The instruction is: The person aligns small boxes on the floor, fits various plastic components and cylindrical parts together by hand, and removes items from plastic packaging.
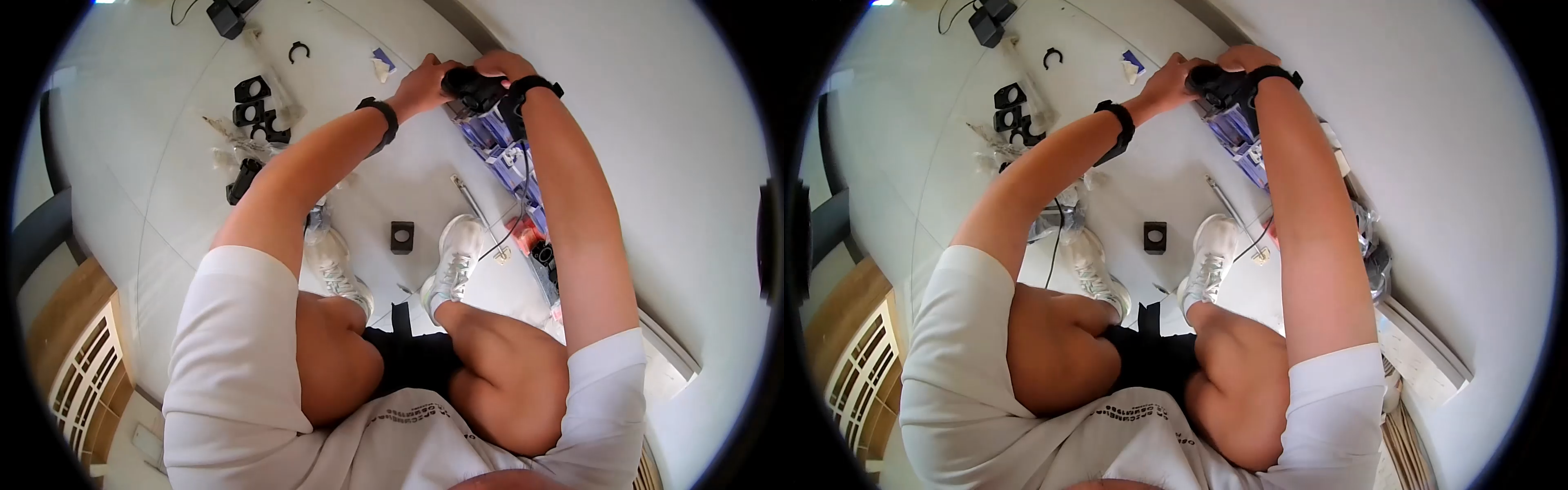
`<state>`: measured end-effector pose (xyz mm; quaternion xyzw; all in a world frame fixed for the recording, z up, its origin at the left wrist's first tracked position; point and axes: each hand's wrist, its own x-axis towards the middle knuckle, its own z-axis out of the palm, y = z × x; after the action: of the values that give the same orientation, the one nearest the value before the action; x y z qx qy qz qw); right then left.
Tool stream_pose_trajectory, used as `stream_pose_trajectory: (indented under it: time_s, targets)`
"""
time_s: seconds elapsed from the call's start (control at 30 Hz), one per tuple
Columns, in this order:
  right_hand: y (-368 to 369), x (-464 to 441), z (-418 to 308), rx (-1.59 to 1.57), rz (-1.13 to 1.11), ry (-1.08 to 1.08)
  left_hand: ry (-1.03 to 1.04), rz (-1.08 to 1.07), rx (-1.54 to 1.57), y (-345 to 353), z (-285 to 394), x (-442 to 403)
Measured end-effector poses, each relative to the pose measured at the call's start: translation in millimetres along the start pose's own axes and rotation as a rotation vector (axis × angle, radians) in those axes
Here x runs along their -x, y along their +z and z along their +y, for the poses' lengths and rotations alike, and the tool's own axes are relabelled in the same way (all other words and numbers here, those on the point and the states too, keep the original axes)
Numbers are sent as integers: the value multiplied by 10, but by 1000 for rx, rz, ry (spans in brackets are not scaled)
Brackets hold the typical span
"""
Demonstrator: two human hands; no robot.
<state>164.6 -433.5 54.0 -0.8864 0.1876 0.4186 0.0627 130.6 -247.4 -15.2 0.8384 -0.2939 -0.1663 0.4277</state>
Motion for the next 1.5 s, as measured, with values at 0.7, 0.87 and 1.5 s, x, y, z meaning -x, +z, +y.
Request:
stream_pose_trajectory:
  time_s: [0.7,0.87,1.5]
  targets:
    - [-67,336,95,65,595,-265,51,77,53,-13,43,-133]
    - [-272,659,5,30,579,-171,91,38,123,126,124,-228]
    - [-378,460,66,-205,-19,-129,80,-117,1,395,-313,-495]
